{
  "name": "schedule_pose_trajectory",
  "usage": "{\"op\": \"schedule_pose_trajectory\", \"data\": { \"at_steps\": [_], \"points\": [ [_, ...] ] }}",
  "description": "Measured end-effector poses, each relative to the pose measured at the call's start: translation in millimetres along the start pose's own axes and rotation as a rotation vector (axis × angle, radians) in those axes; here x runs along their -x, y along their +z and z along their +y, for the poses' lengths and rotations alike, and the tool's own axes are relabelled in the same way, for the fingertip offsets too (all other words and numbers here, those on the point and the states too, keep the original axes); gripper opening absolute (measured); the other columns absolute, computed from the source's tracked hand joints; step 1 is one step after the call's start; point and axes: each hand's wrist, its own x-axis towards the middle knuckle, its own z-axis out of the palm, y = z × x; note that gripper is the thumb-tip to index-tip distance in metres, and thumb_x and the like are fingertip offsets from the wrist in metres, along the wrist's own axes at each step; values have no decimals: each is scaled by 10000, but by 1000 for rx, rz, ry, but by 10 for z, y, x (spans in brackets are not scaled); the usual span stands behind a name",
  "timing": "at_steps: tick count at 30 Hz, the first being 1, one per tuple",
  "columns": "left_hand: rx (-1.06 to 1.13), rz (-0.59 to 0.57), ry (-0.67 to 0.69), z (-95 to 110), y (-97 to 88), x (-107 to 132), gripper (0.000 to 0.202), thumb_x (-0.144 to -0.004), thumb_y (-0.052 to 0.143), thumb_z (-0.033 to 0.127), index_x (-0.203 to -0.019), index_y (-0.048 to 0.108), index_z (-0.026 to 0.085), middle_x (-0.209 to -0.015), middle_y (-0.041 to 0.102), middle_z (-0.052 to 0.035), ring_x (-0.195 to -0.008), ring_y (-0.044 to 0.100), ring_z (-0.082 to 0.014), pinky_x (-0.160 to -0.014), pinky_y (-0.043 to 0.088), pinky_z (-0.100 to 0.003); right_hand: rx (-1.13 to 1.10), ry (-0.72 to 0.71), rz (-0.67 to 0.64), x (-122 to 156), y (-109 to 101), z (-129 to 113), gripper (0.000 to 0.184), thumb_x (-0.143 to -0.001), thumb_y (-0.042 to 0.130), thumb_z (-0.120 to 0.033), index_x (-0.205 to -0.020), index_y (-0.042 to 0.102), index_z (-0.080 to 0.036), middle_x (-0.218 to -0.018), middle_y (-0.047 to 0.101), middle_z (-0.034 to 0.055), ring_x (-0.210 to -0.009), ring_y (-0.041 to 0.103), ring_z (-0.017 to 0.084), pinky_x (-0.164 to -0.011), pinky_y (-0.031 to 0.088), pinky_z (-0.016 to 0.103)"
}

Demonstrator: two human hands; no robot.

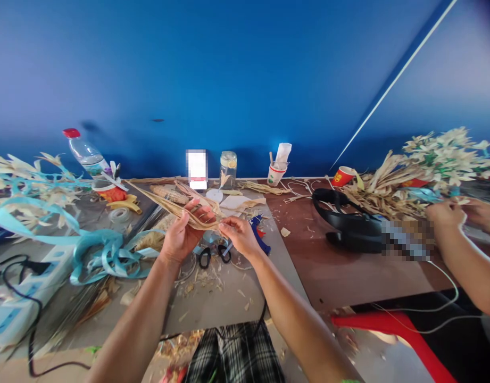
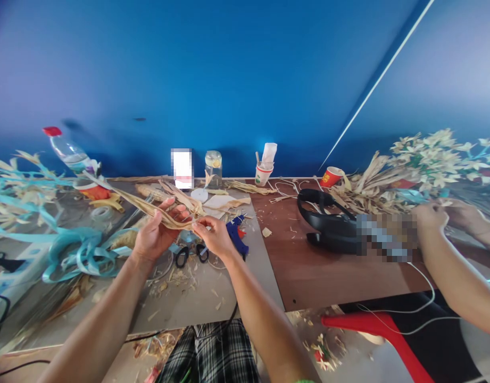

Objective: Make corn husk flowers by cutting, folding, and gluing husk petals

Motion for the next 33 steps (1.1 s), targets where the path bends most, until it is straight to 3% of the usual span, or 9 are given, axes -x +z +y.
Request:
{"op": "schedule_pose_trajectory", "data": {
  "at_steps": [2,6,11,16,21,25,28,33],
  "points": [
    [-50,-13,-32,-41,-5,-1,396,-771,669,350,-1131,598,202,-1041,680,-77,-941,648,-211,-902,470,-396,-73,42,72,-20,9,45,283,-763,615,-448,-721,607,-168,-595,533,-15,-554,464,109,-528,367,227],
    [-184,35,-125,-145,-37,-3,308,-749,696,308,-1010,654,152,-988,699,-88,-939,646,-204,-914,457,-372,-8,-9,195,-21,2,53,252,-777,591,-416,-722,593,-170,-625,541,-13,-561,455,103,-516,347,216],
    [-286,157,-133,-206,-90,-20,279,-726,712,334,-920,677,136,-933,714,-93,-844,661,-191,-859,475,-351,136,-23,165,12,17,-12,261,-782,569,-425,-795,625,-171,-711,616,16,-644,537,136,-554,402,226],
    [-409,97,-129,-214,-67,-9,325,-712,715,368,-934,681,134,-934,713,-101,-857,655,-215,-828,482,-342,343,-92,125,2,38,-21,286,-731,648,-374,-942,669,-182,-888,687,64,-820,613,198,-710,467,288],
    [-609,90,-119,-240,-46,-12,346,-676,724,415,-848,679,118,-787,700,-71,-722,639,-197,-749,492,-327,287,-7,85,-10,45,45,202,-760,608,-363,-797,669,-175,-733,682,33,-704,608,175,-644,454,261],
    [-704,93,-81,-247,-42,-28,345,-651,732,415,-839,674,132,-708,672,-30,-652,609,-170,-674,484,-289,186,48,125,-10,50,81,257,-793,546,-406,-715,612,-169,-611,590,-3,-585,540,134,-555,408,226],
    [-788,74,-85,-253,-57,-21,306,-689,694,427,-673,657,123,-616,633,-33,-598,569,-149,-616,454,-257,152,59,150,-19,41,79,347,-808,502,-488,-653,547,-180,-553,513,-17,-535,504,125,-503,371,222],
    [-700,87,-104,-282,-99,-7,300,-703,684,426,-663,650,130,-583,612,-27,-553,534,-130,-581,438,-247,112,91,149,-31,29,79,438,-819,446,-570,-591,467,-197,-495,447,-26,-457,450,112,-454,316,231]
  ]
}}
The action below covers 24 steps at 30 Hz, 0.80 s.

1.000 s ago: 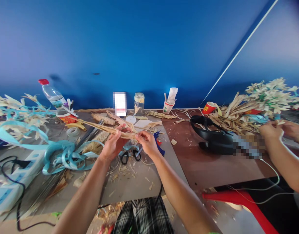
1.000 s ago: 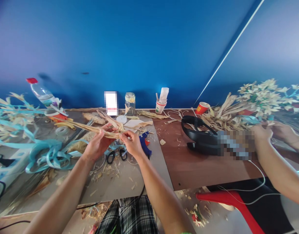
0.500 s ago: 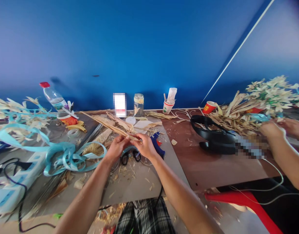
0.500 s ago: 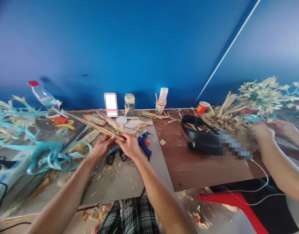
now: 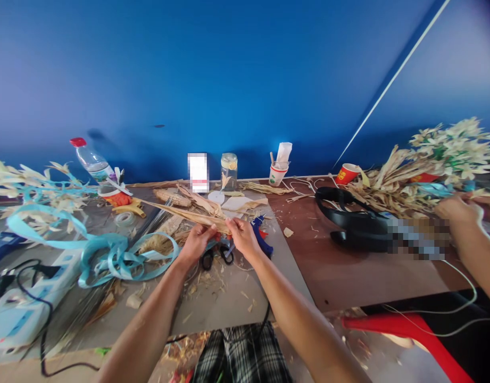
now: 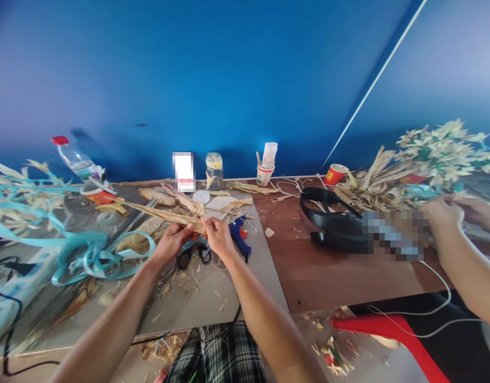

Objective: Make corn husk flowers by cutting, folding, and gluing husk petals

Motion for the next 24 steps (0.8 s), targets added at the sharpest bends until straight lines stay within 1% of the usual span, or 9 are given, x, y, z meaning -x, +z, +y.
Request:
{"op": "schedule_pose_trajectory", "data": {
  "at_steps": [5,7,11,13,16,18,21,22,24],
  "points": [
    [19,5,-42,-2,0,7,273,-690,709,398,-700,680,127,-612,635,-42,-606,576,-153,-644,465,-269,58,-26,19,10,-2,-8,451,-843,407,-568,-571,423,-208,-481,435,-27,-459,431,113,-474,311,237],
    [13,14,-53,-3,12,18,283,-673,725,402,-705,688,123,-626,645,-50,-622,587,-160,-650,469,-272,165,-63,55,15,-5,-23,424,-860,404,-518,-566,416,-213,-480,439,-23,-480,433,121,-508,323,243],
    [107,28,-41,-26,56,36,364,-672,712,466,-772,702,116,-707,675,-73,-649,598,-162,-674,481,-288,448,-201,154,32,14,-53,394,-878,415,-378,-521,384,-215,-485,462,-1,-521,439,136,-627,349,274],
    [85,58,-20,-27,67,35,381,-682,695,486,-786,701,119,-708,674,-68,-646,592,-160,-662,479,-285,509,-233,172,47,32,-63,397,-885,416,-353,-515,404,-211,-492,488,10,-534,457,139,-666,354,284],
    [-85,106,9,8,55,28,365,-705,667,485,-692,676,121,-596,626,-40,-560,537,-137,-570,432,-256,491,-223,145,66,36,-78,407,-904,402,-373,-547,498,-201,-524,539,24,-580,509,151,-682,371,282],
    [-199,98,9,43,33,28,391,-724,638,488,-568,621,129,-499,557,-19,-481,465,-111,-500,369,-242,414,-218,128,69,12,-95,370,-897,419,-405,-647,592,-194,-637,616,38,-682,559,166,-708,394,281],
    [-317,14,-19,65,8,37,446,-742,615,474,-453,525,146,-427,476,1,-420,381,-83,-448,288,-236,270,-246,81,62,-45,-126,284,-831,526,-439,-857,662,-192,-884,670,53,-851,583,180,-782,423,289],
    [-343,-23,-28,61,5,41,442,-743,615,464,-451,516,148,-423,463,5,-416,369,-78,-440,273,-234,239,-239,39,58,-60,-135,280,-808,556,-438,-880,665,-191,-901,668,50,-854,585,177,-785,429,289],
    [-369,-99,-37,42,10,45,395,-736,626,440,-489,533,146,-438,456,15,-425,369,-75,-434,260,-224,213,-195,-62,48,-74,-142,265,-773,593,-433,-823,666,-183,-809,657,26,-776,581,163,-734,434,275]
  ]
}}
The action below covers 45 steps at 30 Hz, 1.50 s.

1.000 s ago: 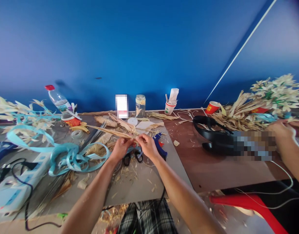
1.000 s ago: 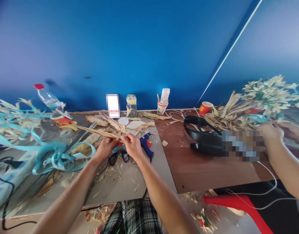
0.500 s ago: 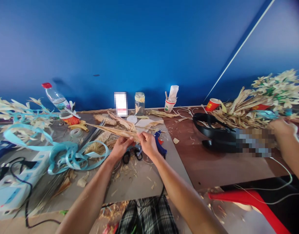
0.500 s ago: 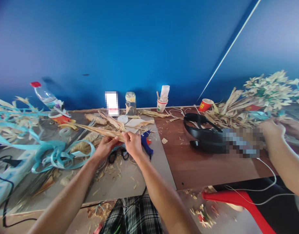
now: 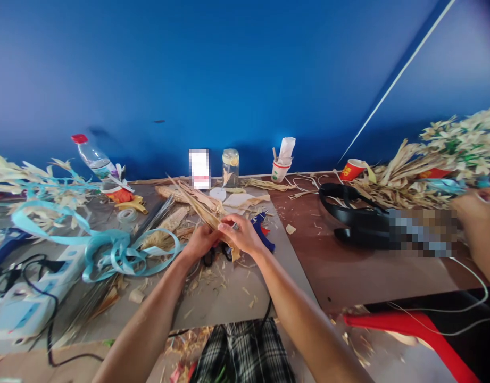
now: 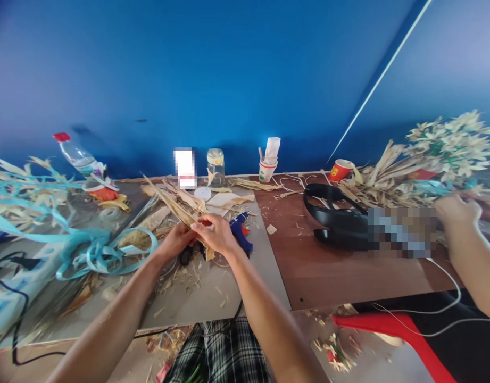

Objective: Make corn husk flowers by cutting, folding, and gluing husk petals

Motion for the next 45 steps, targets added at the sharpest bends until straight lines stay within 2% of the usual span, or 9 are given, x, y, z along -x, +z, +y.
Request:
{"op": "schedule_pose_trajectory", "data": {
  "at_steps": [3,8,13,18,24,33,39,42,45],
  "points": [
    [20,-59,2,-8,28,-2,332,-703,661,427,-561,560,144,-466,449,30,-440,366,-71,-429,254,-210,-66,90,-66,-18,21,28,272,-749,605,-429,-683,623,-166,-638,597,-13,-638,537,133,-635,410,249],
    [154,-25,46,46,49,7,333,-708,661,470,-674,607,143,-553,522,17,-504,447,-97,-487,344,-220,-410,288,-7,-48,85,94,338,-684,639,-496,-627,540,-177,-548,514,-41,-518,462,104,-510,367,233],
    [415,-58,3,45,93,24,347,-739,638,493,-726,646,146,-587,561,-4,-543,505,-120,-551,396,-249,-700,381,-4,-32,90,14,402,-647,672,-549,-607,472,-202,-531,512,-39,-514,493,122,-512,414,258],
    [595,-62,-9,33,136,29,305,-702,692,463,-758,671,165,-620,597,-16,-551,540,-124,-558,422,-251,-939,423,-25,-29,65,-18,337,-648,725,-440,-627,490,-200,-553,548,-33,-546,525,130,-532,438,263],
    [621,-82,32,32,127,30,283,-723,688,426,-816,689,160,-664,622,-23,-570,552,-121,-579,443,-254,-1207,463,-32,-46,75,52,247,-636,763,-297,-665,540,-195,-569,585,-34,-581,569,138,-547,466,257],
    [442,-125,137,-66,58,8,291,-789,620,413,-722,653,132,-619,574,-20,-573,522,-120,-601,428,-257,-1203,407,-20,-38,67,27,242,-673,740,-301,-634,526,-196,-554,553,-44,-580,551,127,-560,469,254],
    [411,-144,101,-46,23,26,282,-739,674,406,-743,657,125,-622,589,-27,-563,529,-119,-578,439,-253,-1094,406,-11,-30,75,18,272,-677,730,-366,-623,524,-197,-536,513,-48,-549,509,124,-561,445,267],
    [437,-40,60,-42,6,-2,274,-689,718,386,-757,666,125,-638,596,-24,-552,522,-109,-562,437,-243,-1049,394,48,-61,54,58,312,-713,673,-471,-641,548,-195,-540,503,-36,-559,499,130,-591,446,281],
    [495,184,72,-65,-32,-55,268,-677,719,383,-766,671,134,-662,605,-16,-547,508,-93,-542,416,-222,-972,363,106,-81,31,111,380,-725,622,-563,-686,590,-187,-600,531,-17,-580,494,122,-618,439,274]
  ]
}}
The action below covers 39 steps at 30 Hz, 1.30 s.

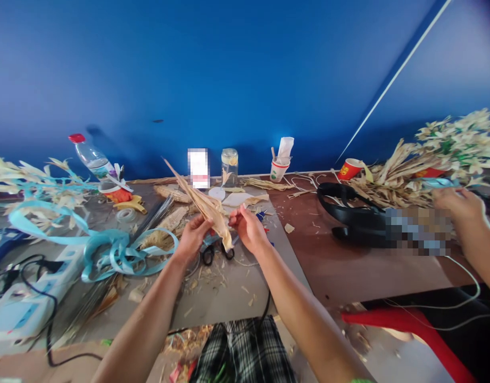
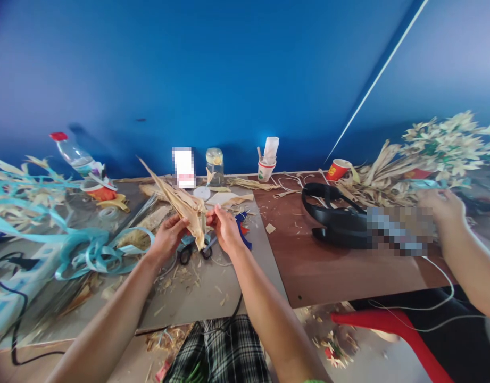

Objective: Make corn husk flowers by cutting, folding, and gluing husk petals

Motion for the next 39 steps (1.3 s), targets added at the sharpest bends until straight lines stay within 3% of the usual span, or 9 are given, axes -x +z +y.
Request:
{"op": "schedule_pose_trajectory", "data": {
  "at_steps": [3,6,9,13,19,25,30,36,39],
  "points": [
    [-18,140,73,6,-39,-38,273,-695,693,398,-788,671,142,-686,615,-12,-553,508,-94,-549,409,-223,149,-45,-19,19,0,33,399,-739,600,-579,-798,631,-186,-677,569,-3,-626,510,125,-623,423,265],
    [-151,161,128,42,-50,-26,277,-724,664,407,-797,667,140,-672,612,-9,-553,508,-100,-554,402,-229,310,-47,-94,64,52,80,368,-710,662,-508,-894,634,-190,-720,592,-10,-640,511,120,-596,395,245],
    [-263,165,168,73,-37,2,270,-744,647,407,-770,650,139,-632,594,-1,-545,504,-105,-541,389,-229,365,6,-97,68,90,119,325,-633,729,-449,-761,613,-173,-583,534,-44,-518,430,89,-503,321,228],
    [-230,152,154,33,-20,-3,292,-740,649,427,-775,630,137,-625,600,-3,-567,534,-119,-568,415,-240,183,44,-18,26,91,130,337,-623,726,-437,-574,505,-188,-425,401,-81,-413,319,63,-454,249,229],
    [-33,90,43,-43,8,-22,317,-704,683,442,-743,628,132,-620,619,-17,-576,555,-121,-595,440,-248,-24,89,-17,0,87,104,383,-605,733,-454,-555,447,-204,-397,337,-91,-376,281,62,-429,259,233],
    [51,44,-14,-1,20,14,368,-651,714,485,-735,667,129,-654,638,-49,-586,568,-139,-588,469,-270,489,-149,20,46,49,109,390,-745,603,-483,-546,430,-196,-439,346,-71,-424,279,68,-435,208,232],
    [-37,25,-41,13,42,34,315,-627,752,418,-722,682,127,-654,647,-39,-567,554,-125,-551,451,-247,617,-242,-25,100,86,102,423,-793,536,-509,-540,409,-194,-479,360,-51,-471,319,79,-465,245,234],
    [149,250,19,71,11,-28,300,-577,788,376,-675,633,139,-621,604,4,-542,523,-86,-527,421,-211,406,-283,295,-24,-44,33,275,-767,565,-453,-738,554,-180,-564,450,-41,-490,383,93,-480,296,232],
    [163,402,57,74,-53,-78,331,-554,796,385,-695,637,131,-616,605,4,-531,527,-86,-527,424,-213,434,-333,327,-51,-102,15,243,-725,613,-388,-851,588,-182,-649,512,-28,-514,406,95,-487,310,228]
  ]
}}
